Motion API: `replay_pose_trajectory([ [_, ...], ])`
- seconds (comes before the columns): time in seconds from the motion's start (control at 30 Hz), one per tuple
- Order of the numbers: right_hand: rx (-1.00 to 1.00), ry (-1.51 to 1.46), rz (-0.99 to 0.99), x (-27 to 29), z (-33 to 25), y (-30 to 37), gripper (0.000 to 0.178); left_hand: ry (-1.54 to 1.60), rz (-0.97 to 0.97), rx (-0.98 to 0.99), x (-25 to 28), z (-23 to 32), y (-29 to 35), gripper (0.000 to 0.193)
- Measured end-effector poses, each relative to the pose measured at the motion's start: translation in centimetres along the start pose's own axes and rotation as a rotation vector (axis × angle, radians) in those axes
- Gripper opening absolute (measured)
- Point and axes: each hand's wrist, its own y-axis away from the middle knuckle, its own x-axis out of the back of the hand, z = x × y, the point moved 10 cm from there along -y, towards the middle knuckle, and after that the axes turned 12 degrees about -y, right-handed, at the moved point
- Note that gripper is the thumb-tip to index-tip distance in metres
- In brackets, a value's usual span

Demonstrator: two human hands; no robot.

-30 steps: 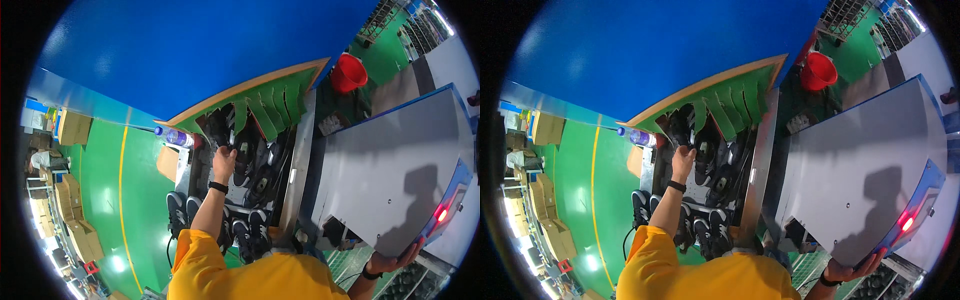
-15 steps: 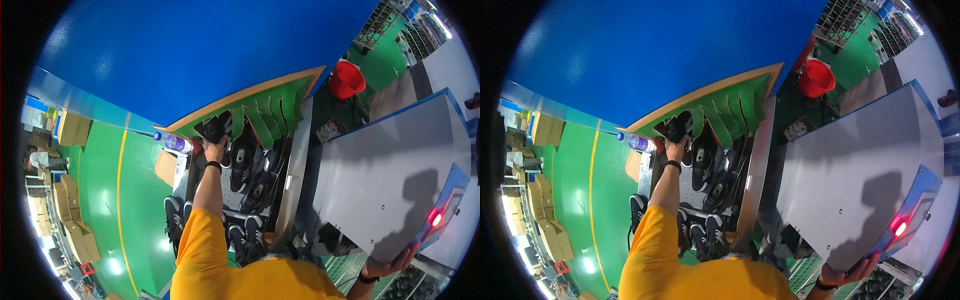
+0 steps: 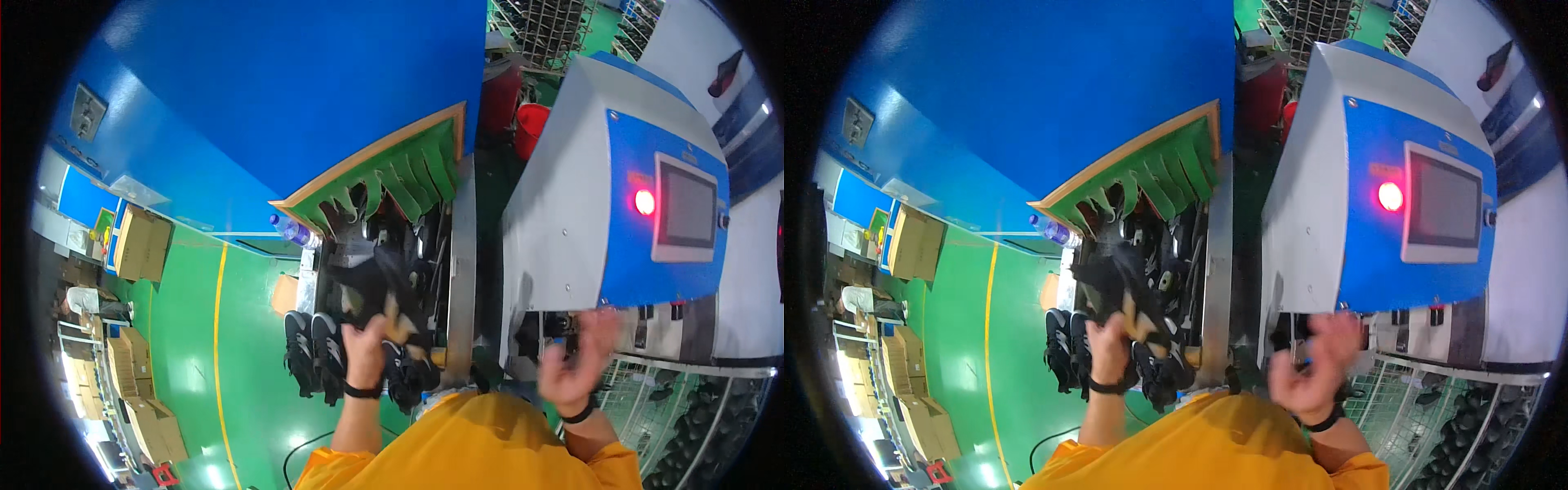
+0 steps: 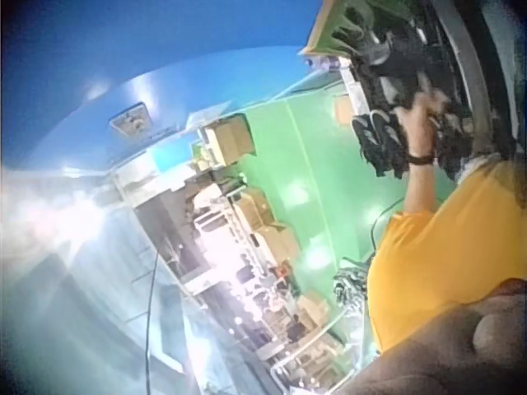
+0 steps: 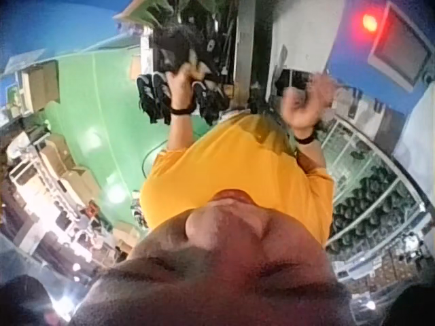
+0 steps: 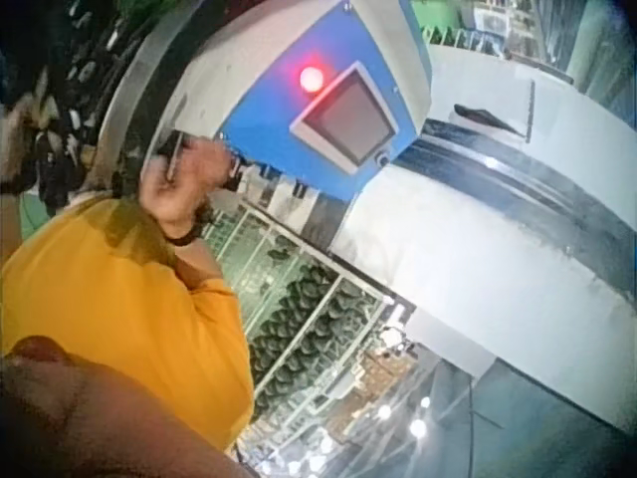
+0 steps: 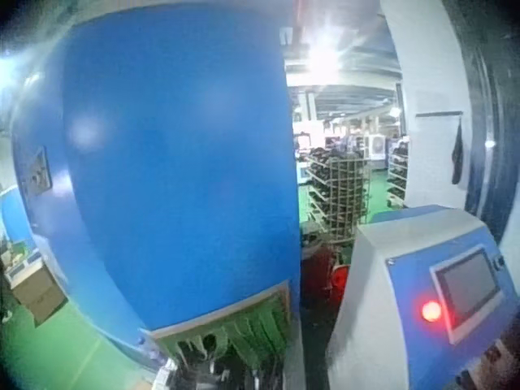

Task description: Loading shoes into a processing machine and transferring them to a drying/cooling rack.

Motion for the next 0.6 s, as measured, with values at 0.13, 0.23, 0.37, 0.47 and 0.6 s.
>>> replay_pose_trajectory([
  [0.13,-0.581,-1.128,-0.279,-7.2,-0.2,3.9,0.110,0.035,-0.465,0.105,-9.7,-1.1,11.9,0.066],
  [0.23,-0.791,-1.447,-0.353,-5.3,2.2,7.6,0.101,-0.132,-0.751,0.011,-14.3,-0.6,15.7,0.079],
  [0.37,-1.481,-1.445,-0.297,-2.4,5.5,16.8,0.065,-0.307,-0.992,-0.047,-18.2,-3.8,17.5,0.064],
  [0.47,-1.831,-1.886,-0.114,-1.8,4.9,23.2,0.042,-0.597,-1.103,-0.056,-19.6,-10.1,19.1,0.010],
  [0.6,-1.643,-1.681,0.347,4.5,10.4,27.4,0.044,-0.468,-1.361,0.067,-24.2,-8.4,25.9,0.021],
])
